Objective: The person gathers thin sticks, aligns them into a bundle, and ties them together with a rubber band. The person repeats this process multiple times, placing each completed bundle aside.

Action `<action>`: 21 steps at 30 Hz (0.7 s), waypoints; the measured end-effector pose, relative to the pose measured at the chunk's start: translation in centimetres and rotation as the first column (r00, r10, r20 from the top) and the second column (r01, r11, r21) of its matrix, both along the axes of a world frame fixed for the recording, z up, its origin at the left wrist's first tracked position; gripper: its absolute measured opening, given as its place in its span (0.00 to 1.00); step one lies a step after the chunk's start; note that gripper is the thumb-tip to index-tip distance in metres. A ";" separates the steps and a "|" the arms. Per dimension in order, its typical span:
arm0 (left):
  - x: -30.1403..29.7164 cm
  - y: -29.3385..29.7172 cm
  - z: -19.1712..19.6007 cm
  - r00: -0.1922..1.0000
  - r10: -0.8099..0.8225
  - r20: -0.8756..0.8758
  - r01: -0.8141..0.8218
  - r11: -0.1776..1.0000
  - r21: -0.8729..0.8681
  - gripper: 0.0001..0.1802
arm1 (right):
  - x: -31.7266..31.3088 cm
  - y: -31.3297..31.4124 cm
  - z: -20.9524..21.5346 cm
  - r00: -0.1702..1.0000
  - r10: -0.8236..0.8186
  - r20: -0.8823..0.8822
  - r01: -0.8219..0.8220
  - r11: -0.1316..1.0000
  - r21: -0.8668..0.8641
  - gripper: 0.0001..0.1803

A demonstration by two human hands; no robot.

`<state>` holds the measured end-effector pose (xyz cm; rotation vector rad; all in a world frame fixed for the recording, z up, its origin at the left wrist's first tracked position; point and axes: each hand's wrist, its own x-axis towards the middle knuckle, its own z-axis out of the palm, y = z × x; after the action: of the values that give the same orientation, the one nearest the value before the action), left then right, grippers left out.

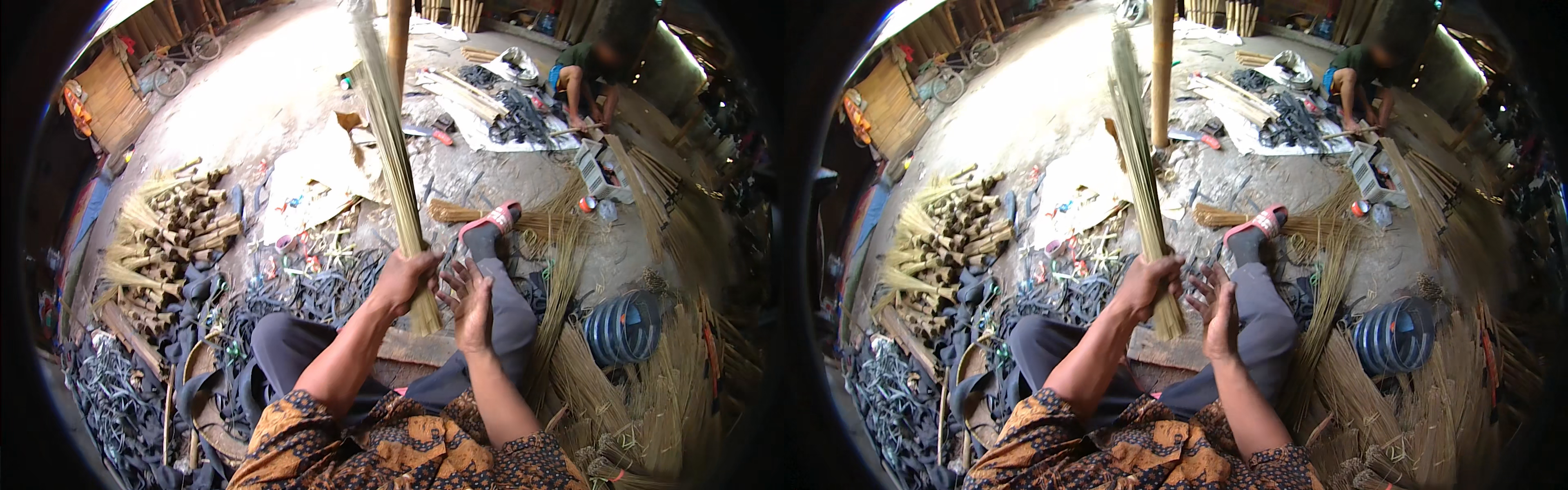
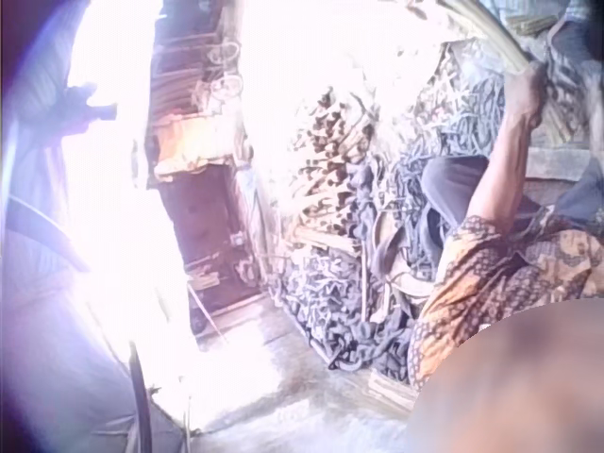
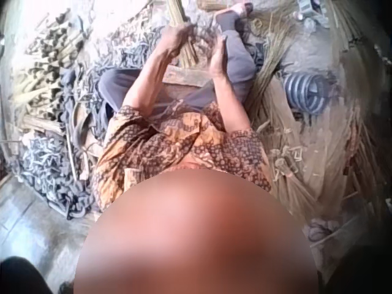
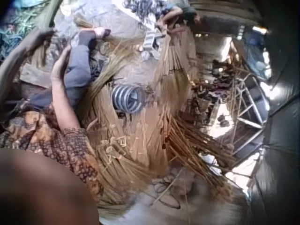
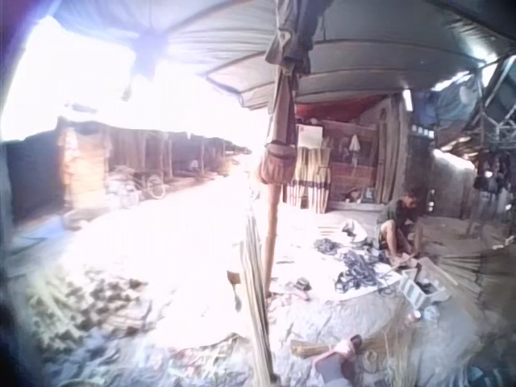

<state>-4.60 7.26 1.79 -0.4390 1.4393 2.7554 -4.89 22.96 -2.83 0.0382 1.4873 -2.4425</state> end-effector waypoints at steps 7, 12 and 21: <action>2.9 0.1 -2.2 0.778 -0.628 0.011 0.623 0.769 -0.143 0.15 | -5.2 0.2 4.0 0.935 0.317 -0.160 -0.351 0.893 -0.280 0.46; 3.1 0.2 -3.3 0.785 -0.609 0.114 0.602 0.704 -0.377 0.18 | -4.5 -2.1 5.0 0.985 0.048 0.168 -0.024 0.989 -0.144 0.11; 1.0 -2.4 -0.5 0.908 -0.391 0.153 0.323 0.418 -0.849 0.20 | -6.7 -4.4 5.3 0.990 0.104 -0.095 -0.120 0.977 -0.179 0.31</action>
<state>-3.64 4.86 1.30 0.0262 2.5120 1.5217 -11.56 18.61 2.48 -0.1846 1.2525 -2.5057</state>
